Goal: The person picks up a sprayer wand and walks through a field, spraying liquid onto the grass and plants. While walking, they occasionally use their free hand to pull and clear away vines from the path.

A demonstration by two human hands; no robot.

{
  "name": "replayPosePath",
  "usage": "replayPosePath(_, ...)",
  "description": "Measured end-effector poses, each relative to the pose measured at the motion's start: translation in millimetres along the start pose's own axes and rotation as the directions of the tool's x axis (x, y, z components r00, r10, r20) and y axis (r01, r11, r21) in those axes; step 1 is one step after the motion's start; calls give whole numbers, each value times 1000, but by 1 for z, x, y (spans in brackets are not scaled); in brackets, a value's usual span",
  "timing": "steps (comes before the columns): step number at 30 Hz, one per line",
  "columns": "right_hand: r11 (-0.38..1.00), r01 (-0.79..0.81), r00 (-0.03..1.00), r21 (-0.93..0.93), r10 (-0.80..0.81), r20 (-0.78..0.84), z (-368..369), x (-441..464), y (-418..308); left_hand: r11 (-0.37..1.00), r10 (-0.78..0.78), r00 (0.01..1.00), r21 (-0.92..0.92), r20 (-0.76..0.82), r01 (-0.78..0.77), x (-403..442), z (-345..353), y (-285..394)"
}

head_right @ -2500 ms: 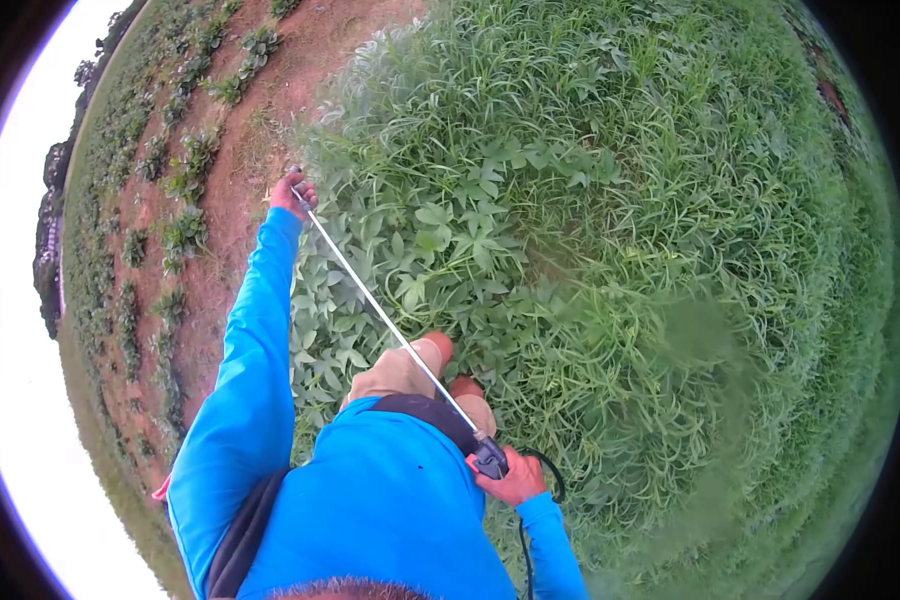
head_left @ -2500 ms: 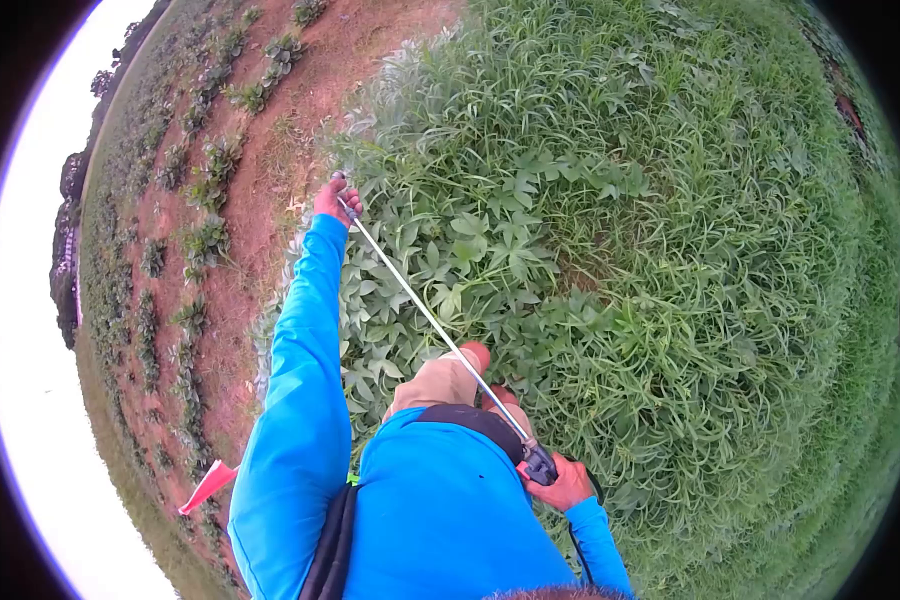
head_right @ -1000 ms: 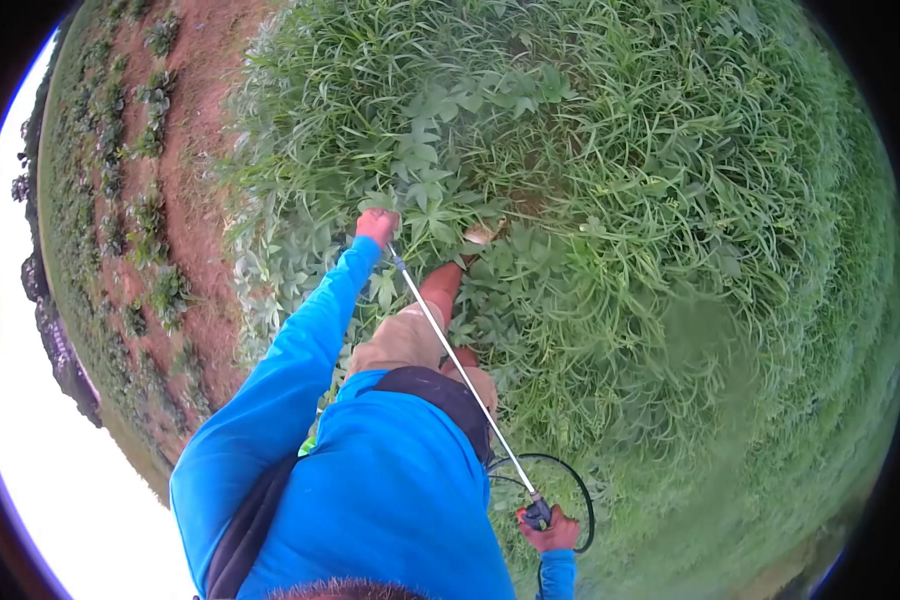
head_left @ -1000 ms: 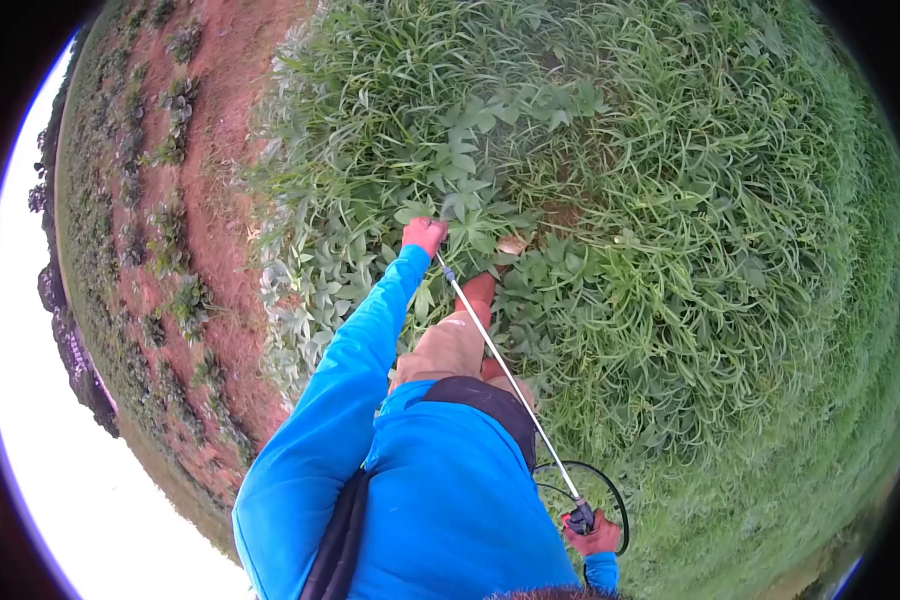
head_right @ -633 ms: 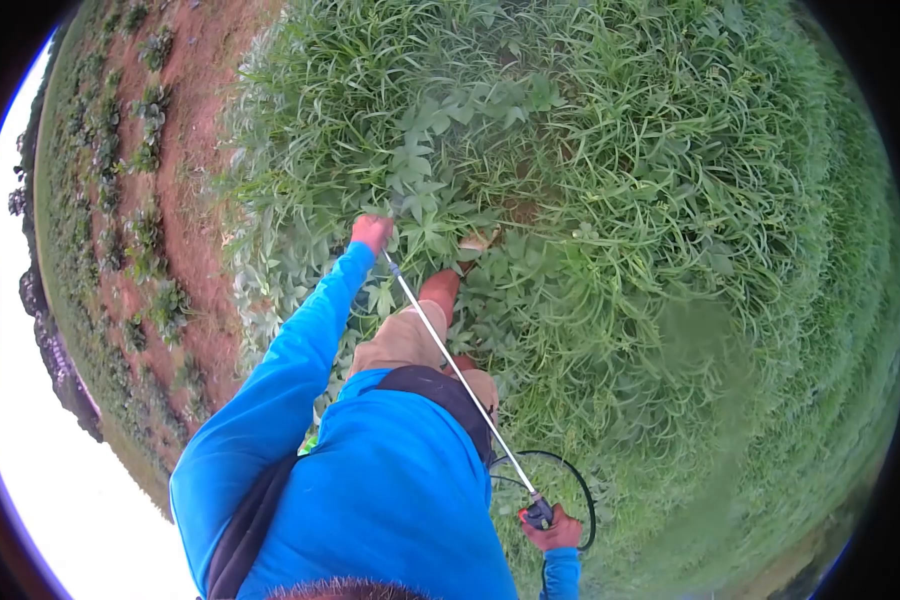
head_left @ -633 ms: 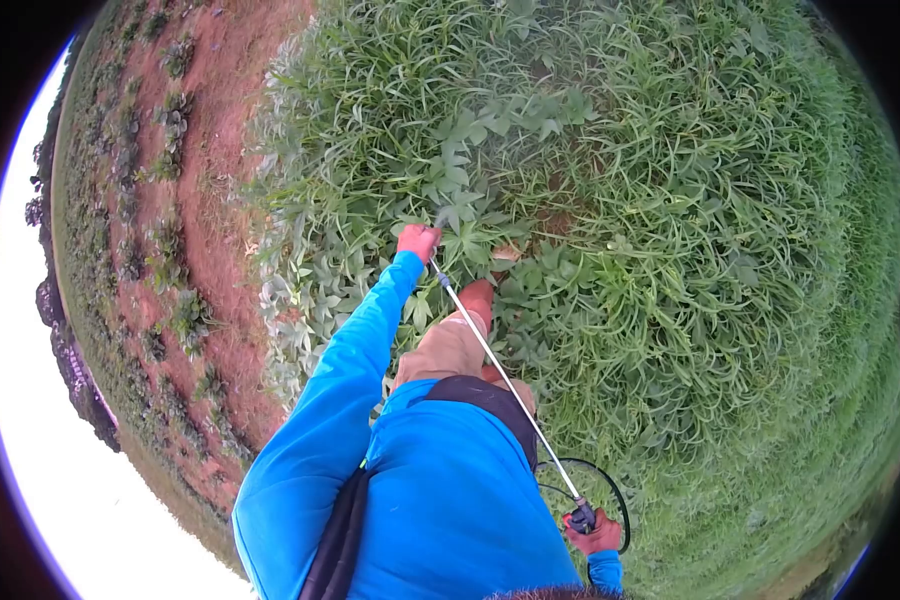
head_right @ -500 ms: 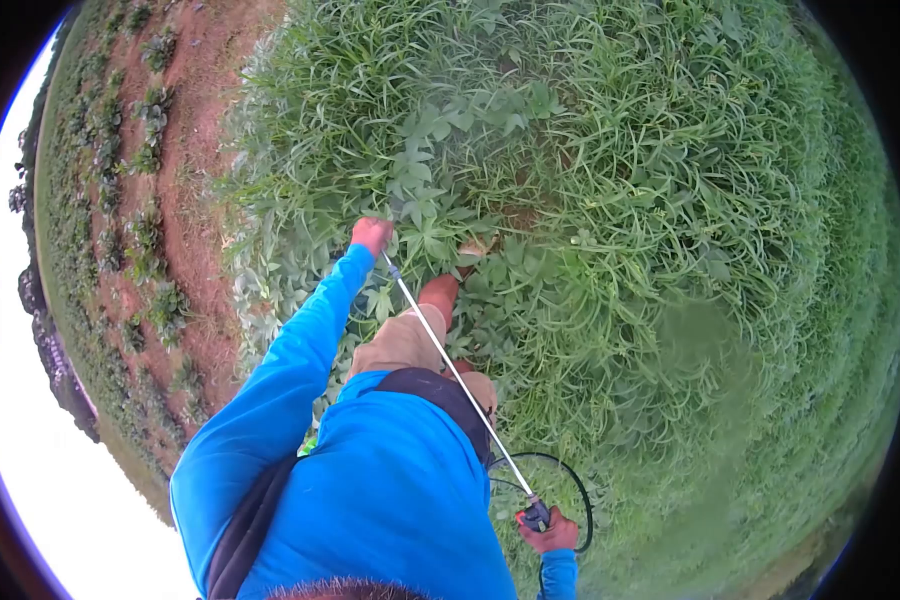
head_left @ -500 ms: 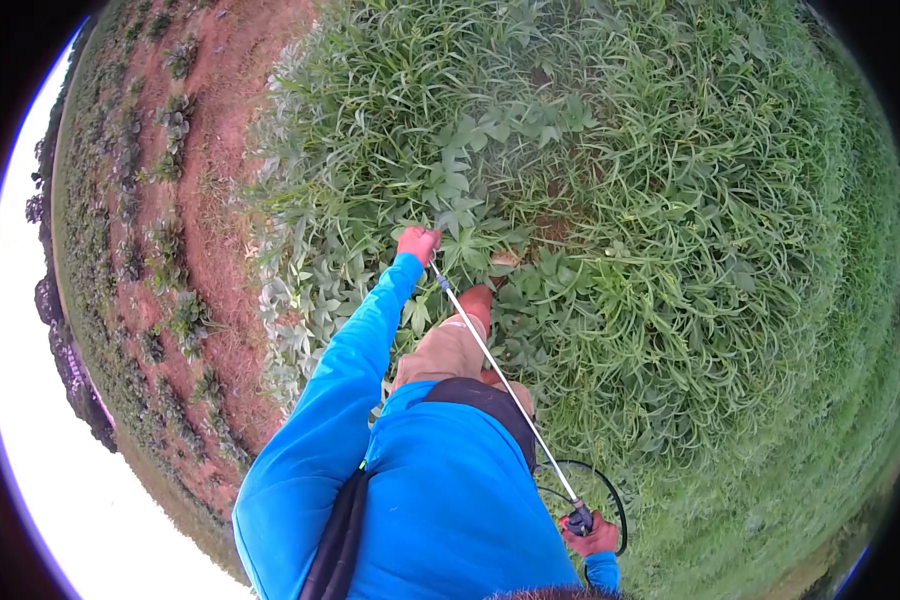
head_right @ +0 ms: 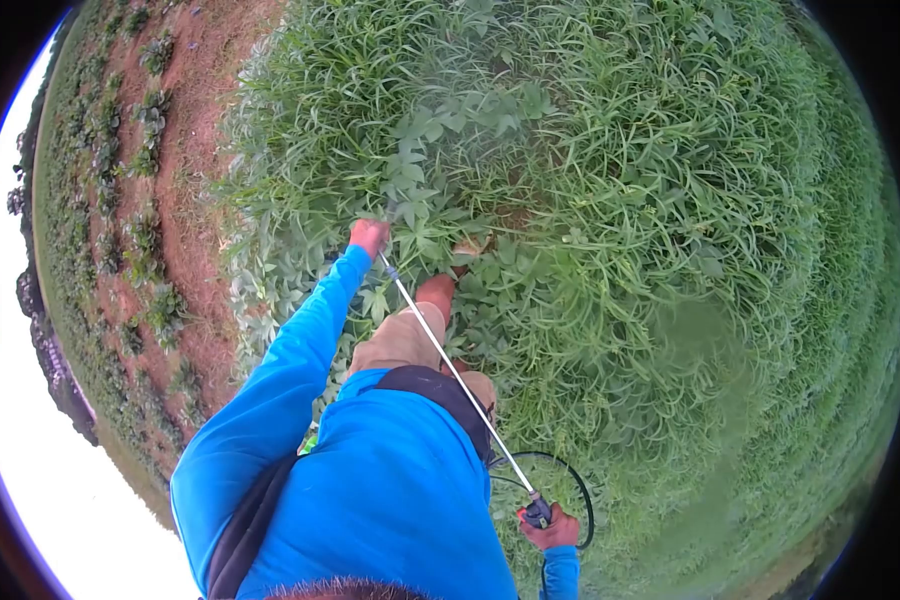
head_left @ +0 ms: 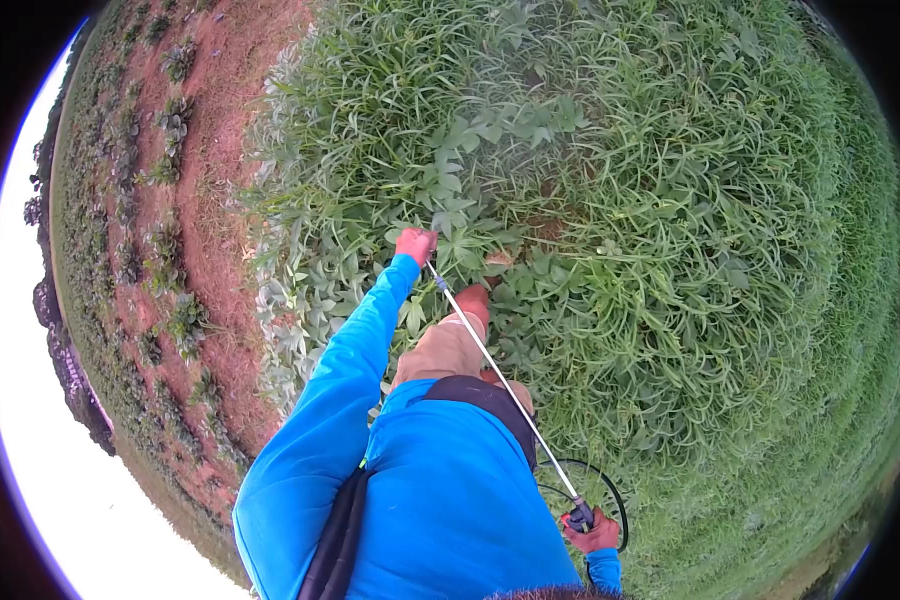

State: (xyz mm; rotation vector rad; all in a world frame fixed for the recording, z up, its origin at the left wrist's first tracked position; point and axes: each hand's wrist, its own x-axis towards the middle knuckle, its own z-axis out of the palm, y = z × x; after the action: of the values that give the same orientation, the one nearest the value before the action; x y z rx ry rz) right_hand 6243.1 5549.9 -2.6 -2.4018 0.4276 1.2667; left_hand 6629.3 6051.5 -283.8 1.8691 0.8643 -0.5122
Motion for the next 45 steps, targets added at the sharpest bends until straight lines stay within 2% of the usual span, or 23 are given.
replayPosePath(3,1000,10,1000,5,-10,-1,-4,1,1,1000,-12,1000,-18,6,12,-3,4,4)
replayPosePath(6,1000,-11,1000,29,11,9,-4,3,5,999,6,1000,43,1,-6,0,4,3)
replayPosePath(8,999,25,1000,32,-25,0,1,9,11,980,-196,959,12,204,197,-9,-7,30)
replayPosePath(9,999,25,1000,34,-25,-11,5,16,11,982,-185,961,9,208,187,-8,-11,33)
replayPosePath(12,991,64,997,121,-59,-40,4,51,-12,900,-345,904,-182,254,395,-9,-31,34)
replayPosePath(15,955,208,978,213,-195,-79,-22,111,-70,908,-370,909,-134,190,397,-9,-44,-8)
replayPosePath(17,842,311,947,442,-315,-65,-34,153,-107,943,-331,923,24,199,333,-18,-50,-47)
replayPosePath(18,789,360,922,498,-383,-61,-53,167,-134,933,-359,909,68,210,353,-26,-49,-63)
replayPosePath(20,656,409,865,635,-500,-40,-84,188,-182,965,-243,925,167,293,201,-53,-52,-83)
replayPosePath(21,573,404,834,712,-551,-30,-95,198,-198,958,-265,901,204,345,203,-61,-49,-88)
replayPosePath(22,568,421,829,707,-557,-45,-106,205,-210,903,-371,878,336,302,267,-69,-42,-82)
replayPosePath(24,420,287,805,861,-592,20,-125,213,-229,913,-380,857,292,348,286,-90,-39,-81)
replayPosePath(25,416,303,803,858,-596,5,-137,208,-235,910,-368,857,328,361,253,-95,-38,-79)
replayPosePath(27,281,36,841,959,-527,123,-159,195,-239,912,-344,859,354,380,208,-97,-35,-79)
replayPosePath(28,283,48,843,958,-525,113,-165,194,-236,922,-320,864,340,389,188,-96,-37,-80)
replayPosePath(30,-8,-196,726,981,-674,140,-179,193,-227,934,-285,868,320,407,157,-92,-39,-87)
replayPosePath(31,-90,-225,731,970,-674,108,-184,191,-225,963,-237,881,222,409,156,-88,-42,-91)
replayPosePath(32,-92,-216,736,972,-669,100,-190,191,-222,980,-192,893,123,408,155,-83,-44,-95)
replayPosePath(34,-264,-220,723,939,-691,-25,-204,193,-212,988,-138,902,121,410,96,-82,-49,-90)
replayPosePath(38,-443,-104,775,891,-597,-206,-228,196,-185,984,-179,906,76,382,163,-88,-45,-79)
replayPosePath(40,-506,-60,739,860,-602,-302,-242,197,-170,978,-209,912,56,353,202,-96,-42,-85)
replayPosePath(44,-572,64,761,818,-502,-411,-267,189,-155,940,-333,874,53,355,336,-110,-38,-111)
replayPosePath(45,-598,117,813,793,-401,-422,-271,188,-154,941,-331,872,56,361,334,-109,-38,-127)
